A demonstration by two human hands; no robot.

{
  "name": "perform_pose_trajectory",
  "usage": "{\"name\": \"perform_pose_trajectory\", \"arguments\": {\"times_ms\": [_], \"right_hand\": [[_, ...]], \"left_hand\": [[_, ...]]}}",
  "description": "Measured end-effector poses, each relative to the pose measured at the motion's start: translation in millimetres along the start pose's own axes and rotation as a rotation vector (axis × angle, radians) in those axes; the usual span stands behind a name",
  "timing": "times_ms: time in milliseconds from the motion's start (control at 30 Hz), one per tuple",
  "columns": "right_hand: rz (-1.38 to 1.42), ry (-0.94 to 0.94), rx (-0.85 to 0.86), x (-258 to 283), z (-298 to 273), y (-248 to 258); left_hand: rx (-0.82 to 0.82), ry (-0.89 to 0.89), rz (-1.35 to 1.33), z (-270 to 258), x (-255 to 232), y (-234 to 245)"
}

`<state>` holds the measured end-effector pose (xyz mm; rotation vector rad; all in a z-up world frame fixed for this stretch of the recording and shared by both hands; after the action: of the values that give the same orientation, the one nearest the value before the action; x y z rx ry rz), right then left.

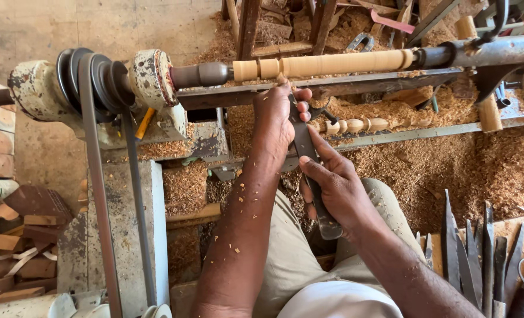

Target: The person shapes a spinning piece of wood on a lathe using various hand chisels, applying the tools to different sections of the wood to create decorative contours.

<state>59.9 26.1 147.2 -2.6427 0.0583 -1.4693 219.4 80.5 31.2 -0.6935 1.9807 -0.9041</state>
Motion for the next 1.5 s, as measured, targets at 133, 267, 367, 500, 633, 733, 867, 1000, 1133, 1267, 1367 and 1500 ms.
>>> {"name": "perform_pose_trajectory", "arguments": {"times_ms": [133, 267, 367, 500, 633, 733, 867, 1000, 1133, 1267, 1367, 1500], "right_hand": [[-0.035, -0.007, 0.008, -3.6, -2.9, 5.4], [-0.003, -0.126, 0.047, 3.5, -3.6, 24.5], [-0.073, -0.047, 0.152, 13.3, -1.1, 40.7], [-0.041, -0.096, 0.098, 6.9, 0.2, 42.0], [-0.010, -0.034, 0.070, -3.6, 1.4, 22.6], [0.021, -0.006, 0.043, -6.7, 2.2, 8.2], [0.114, 0.049, 0.029, -10.3, 3.5, -6.1], [0.116, 0.080, 0.004, -13.6, 6.0, -14.0], [0.110, 0.060, -0.024, -15.8, 2.3, -15.0], [0.080, 0.039, -0.010, -9.5, 2.6, -8.0], [0.062, 0.014, -0.015, -8.1, 3.9, -1.3], [0.060, -0.014, -0.014, -7.9, 2.5, 0.4]], "left_hand": [[-0.038, 0.021, 0.042, -6.4, -2.3, -0.7], [-0.037, -0.010, -0.060, -9.6, 2.0, -6.9], [-0.101, -0.105, -0.043, -5.6, 10.4, -8.8], [-0.077, -0.087, -0.070, 0.5, 15.1, -3.4], [0.008, -0.013, -0.094, 2.5, 9.0, 8.0], [0.000, 0.039, -0.039, 3.4, 1.9, 12.9], [-0.009, 0.095, 0.009, 2.8, -4.3, 14.3], [0.029, 0.107, 0.016, 1.3, -11.2, 12.0], [-0.001, 0.099, 0.105, -4.7, -9.3, 11.7], [0.069, 0.017, 0.059, -1.4, -4.3, 7.9], [0.027, 0.008, 0.031, 5.4, 1.9, 9.6], [0.008, 0.014, 0.030, 4.3, 3.2, 10.6]]}}
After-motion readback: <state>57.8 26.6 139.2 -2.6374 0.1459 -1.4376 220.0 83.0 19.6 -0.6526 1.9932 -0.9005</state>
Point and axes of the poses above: each hand's wrist, its own z-axis towards the middle knuckle, its own y-axis out of the back of the hand, x = y × z, the point moved 2 cm from there along z, towards the middle knuckle, and after that the axes turned 10 degrees about x, right-handed, at the moved point
